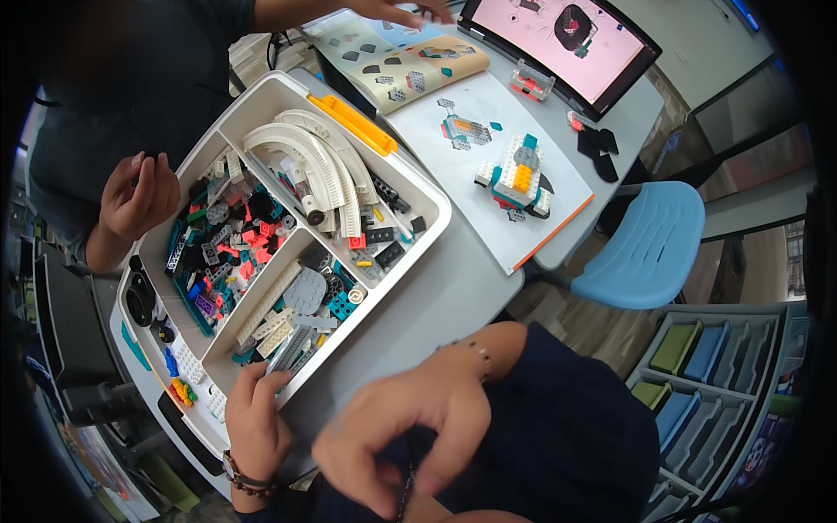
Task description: The person assembles a small structure from colorful interlocking building blocks, selecting pieces from a compartmentalized tray and attaching them to a base plate. They reference a printed instruction manual and a tablet screen while adding and removing individual blocks to match the illustrated steps.
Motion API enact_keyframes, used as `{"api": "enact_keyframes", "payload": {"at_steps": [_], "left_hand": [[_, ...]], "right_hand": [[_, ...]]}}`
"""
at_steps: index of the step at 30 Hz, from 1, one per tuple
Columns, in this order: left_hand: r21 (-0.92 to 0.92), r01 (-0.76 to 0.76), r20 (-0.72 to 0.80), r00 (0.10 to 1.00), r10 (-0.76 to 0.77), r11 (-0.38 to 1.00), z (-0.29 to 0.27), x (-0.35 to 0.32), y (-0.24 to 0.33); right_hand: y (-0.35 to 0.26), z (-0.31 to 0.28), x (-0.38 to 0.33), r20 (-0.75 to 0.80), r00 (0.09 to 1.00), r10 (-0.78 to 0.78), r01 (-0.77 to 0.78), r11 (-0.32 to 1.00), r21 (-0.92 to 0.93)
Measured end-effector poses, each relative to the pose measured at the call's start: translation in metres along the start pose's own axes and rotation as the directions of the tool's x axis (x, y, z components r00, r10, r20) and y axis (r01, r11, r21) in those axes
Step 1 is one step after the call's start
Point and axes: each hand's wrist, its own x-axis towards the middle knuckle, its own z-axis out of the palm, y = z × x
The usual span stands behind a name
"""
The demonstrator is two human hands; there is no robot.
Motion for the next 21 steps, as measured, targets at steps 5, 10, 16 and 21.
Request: {"api": "enact_keyframes", "payload": {"at_steps": [5, 10, 16, 21], "left_hand": [[0.011, 0.001, -0.044, 0.999, -0.001, 1.000, 0.005, -0.004, 0.000], [0.014, -0.044, -0.058, 0.997, 0.045, 0.999, 0.000, 0.002, 0.008], [-0.005, -0.061, -0.069, 0.996, 0.060, 0.998, -0.001, 0.002, 0.006], [0.022, -0.050, -0.058, 0.997, 0.051, 0.998, -0.001, 0.001, 0.005]], "right_hand": [[-0.065, -0.008, -0.053, -0.297, 0.847, -0.441, -0.418, -0.209, -0.884], [-0.093, -0.024, -0.107, -0.327, 0.591, -0.738, -0.783, -0.621, -0.014], [-0.082, -0.048, -0.132, -0.534, 0.368, -0.761, -0.814, -0.542, 0.211], [-0.093, -0.050, -0.127, -0.629, 0.240, -0.740, -0.881, -0.438, 0.179]]}}
